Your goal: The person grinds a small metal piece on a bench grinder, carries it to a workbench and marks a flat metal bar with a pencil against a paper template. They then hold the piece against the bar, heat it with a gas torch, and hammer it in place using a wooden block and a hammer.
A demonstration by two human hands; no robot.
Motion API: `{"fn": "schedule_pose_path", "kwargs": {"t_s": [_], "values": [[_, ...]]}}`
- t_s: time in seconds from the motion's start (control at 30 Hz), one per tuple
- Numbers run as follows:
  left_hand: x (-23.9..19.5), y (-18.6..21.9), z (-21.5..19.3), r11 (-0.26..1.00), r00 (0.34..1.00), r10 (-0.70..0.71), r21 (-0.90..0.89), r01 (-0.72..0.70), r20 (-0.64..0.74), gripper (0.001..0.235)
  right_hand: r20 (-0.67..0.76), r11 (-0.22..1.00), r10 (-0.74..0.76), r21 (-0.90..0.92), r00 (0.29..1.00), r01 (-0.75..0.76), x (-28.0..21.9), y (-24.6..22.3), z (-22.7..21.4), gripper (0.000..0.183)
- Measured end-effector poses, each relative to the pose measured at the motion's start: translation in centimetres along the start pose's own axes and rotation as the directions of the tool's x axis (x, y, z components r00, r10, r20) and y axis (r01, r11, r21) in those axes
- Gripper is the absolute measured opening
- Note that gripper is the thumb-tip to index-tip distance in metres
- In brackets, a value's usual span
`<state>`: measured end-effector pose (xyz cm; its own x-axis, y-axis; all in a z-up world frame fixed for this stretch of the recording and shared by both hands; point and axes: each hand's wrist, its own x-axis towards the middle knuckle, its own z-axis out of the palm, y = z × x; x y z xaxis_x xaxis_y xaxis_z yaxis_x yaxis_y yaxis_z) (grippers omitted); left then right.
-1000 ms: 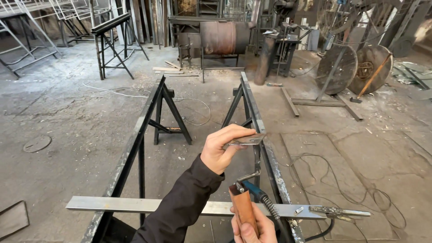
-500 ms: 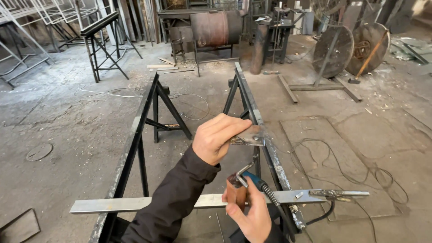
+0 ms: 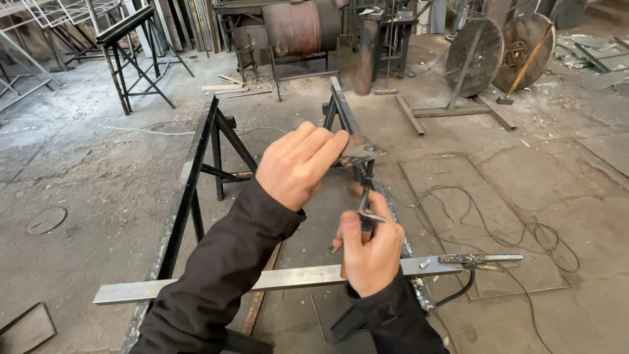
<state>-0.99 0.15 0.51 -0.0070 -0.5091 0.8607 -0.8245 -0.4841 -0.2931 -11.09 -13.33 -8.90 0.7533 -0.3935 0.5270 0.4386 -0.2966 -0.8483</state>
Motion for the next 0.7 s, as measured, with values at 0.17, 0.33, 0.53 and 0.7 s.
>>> {"fn": "schedule_pose_path", "kwargs": {"t_s": [0.17,0.33,0.53,0.7], "values": [[-0.3,-1.0,1.4,0.989,0.988,0.113,0.110,-0.101,-0.108,0.032,0.018,0.983,-0.080,-0.163,0.997,0.082,0.7,-0.5,-1.0,0.059],[-0.7,-1.8,1.7,0.990,0.990,0.126,0.074,-0.121,-0.060,0.029,0.056,0.981,-0.017,-0.192,0.998,0.027,0.8,-1.2,-1.3,0.058],[-0.8,-2.0,1.3,0.985,0.986,0.160,0.074,-0.156,-0.048,0.026,0.136,0.978,-0.028,-0.200,0.990,0.055,0.9,-1.5,-1.7,0.054],[-1.3,-2.2,1.1,0.984,0.984,0.176,0.029,-0.176,-0.014,0.020,0.168,0.972,-0.044,-0.219,0.985,0.081,0.8,-1.3,-2.0,0.046]]}}
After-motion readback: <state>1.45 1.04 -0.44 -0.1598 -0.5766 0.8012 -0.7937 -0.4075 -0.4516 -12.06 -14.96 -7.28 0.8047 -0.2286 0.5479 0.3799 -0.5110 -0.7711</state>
